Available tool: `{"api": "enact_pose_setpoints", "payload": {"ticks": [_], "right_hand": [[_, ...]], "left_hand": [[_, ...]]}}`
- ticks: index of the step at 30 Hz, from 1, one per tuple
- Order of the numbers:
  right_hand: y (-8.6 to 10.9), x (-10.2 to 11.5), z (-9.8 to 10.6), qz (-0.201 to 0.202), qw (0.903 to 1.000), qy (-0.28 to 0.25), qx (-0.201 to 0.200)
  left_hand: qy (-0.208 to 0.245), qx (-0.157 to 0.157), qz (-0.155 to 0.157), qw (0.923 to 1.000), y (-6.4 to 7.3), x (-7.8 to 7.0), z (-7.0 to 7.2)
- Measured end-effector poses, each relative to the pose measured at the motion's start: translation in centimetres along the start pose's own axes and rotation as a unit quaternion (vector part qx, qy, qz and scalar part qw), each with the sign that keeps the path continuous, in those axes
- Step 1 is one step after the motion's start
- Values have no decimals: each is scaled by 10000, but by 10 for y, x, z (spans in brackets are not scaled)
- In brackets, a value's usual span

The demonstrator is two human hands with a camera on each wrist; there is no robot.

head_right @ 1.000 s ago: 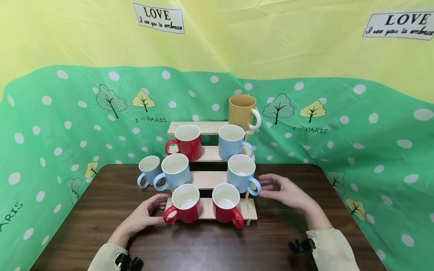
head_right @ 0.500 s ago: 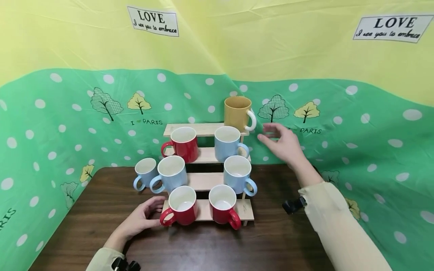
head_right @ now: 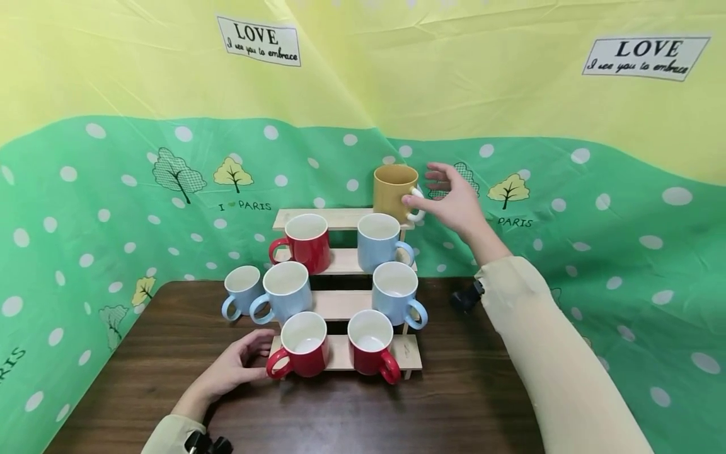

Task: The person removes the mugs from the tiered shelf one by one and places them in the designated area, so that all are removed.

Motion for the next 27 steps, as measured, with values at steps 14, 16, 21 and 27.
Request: {"api": "enact_pose_setpoints", "payload": {"ticks": [14, 16, 21, 27], "right_hand": [[-24, 4, -28, -61, 9995, 59, 304], [-26, 5, -31, -94, 9994, 49, 340], [-31, 5, -38, -123, 9987, -19, 492], [-34, 6, -39, -141, 9979, 70, 631]], "left_hand": [[-54, -7, 96, 9999, 1, 2, 2], [-40, 1, 125, 9999, 1, 2, 2], [-11, -14, 171, 9999, 2, 2, 3], [-76, -23, 109, 9999, 1, 1, 2]]}}
Point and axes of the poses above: each hand's wrist, its own y-axis away from the middle knuckle, its own z-axis out of the back of the hand, x = y × z, the point moved 8 cm from there along -y, towards the middle knuckle, and after that the axes turned 1 degree about z, right-handed, at the moved point
